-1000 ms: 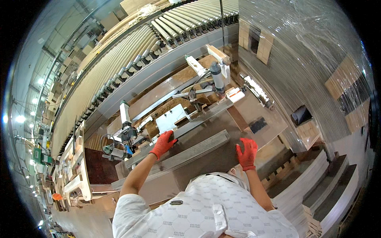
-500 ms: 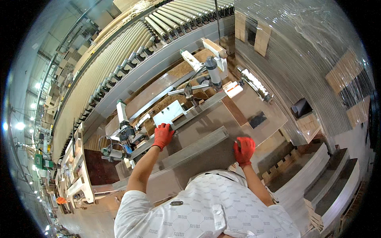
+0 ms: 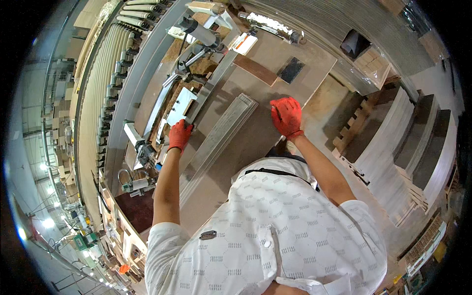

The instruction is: The person picks up wood panels from a stack and feeds them into a woodworking machine, one at a time, ensuring they are properly aligned with the guides and rollers.

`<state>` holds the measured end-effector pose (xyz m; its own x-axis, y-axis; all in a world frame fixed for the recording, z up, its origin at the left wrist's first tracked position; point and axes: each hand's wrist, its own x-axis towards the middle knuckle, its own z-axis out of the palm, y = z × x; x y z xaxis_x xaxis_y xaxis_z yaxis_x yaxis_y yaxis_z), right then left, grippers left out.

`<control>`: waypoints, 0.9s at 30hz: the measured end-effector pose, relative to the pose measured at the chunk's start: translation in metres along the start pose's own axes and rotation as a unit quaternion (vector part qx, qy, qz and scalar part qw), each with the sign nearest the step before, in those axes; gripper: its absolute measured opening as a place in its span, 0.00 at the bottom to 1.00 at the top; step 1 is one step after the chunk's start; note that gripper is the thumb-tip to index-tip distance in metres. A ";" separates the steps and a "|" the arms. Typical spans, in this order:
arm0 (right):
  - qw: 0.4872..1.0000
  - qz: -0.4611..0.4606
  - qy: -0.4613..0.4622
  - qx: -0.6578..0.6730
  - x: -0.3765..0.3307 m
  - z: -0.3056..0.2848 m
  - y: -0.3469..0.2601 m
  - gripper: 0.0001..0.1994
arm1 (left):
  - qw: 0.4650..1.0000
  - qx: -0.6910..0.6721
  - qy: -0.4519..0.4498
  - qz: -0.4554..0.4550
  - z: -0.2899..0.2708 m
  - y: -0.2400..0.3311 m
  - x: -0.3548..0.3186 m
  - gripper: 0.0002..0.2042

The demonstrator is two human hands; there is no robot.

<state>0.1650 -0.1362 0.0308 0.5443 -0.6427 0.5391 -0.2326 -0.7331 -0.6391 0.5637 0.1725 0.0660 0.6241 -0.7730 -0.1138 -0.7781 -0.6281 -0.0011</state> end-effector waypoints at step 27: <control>1.000 -0.025 -0.014 -0.013 0.002 0.007 0.006 0.09 | 0.996 -0.013 -0.059 -0.064 -0.023 0.017 0.005 0.22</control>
<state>0.1703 -0.1408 0.0242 0.5780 -0.5987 0.5545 -0.2248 -0.7700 -0.5971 0.5550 0.1559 0.0881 0.7044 -0.6710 -0.2314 -0.6892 -0.7246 0.0031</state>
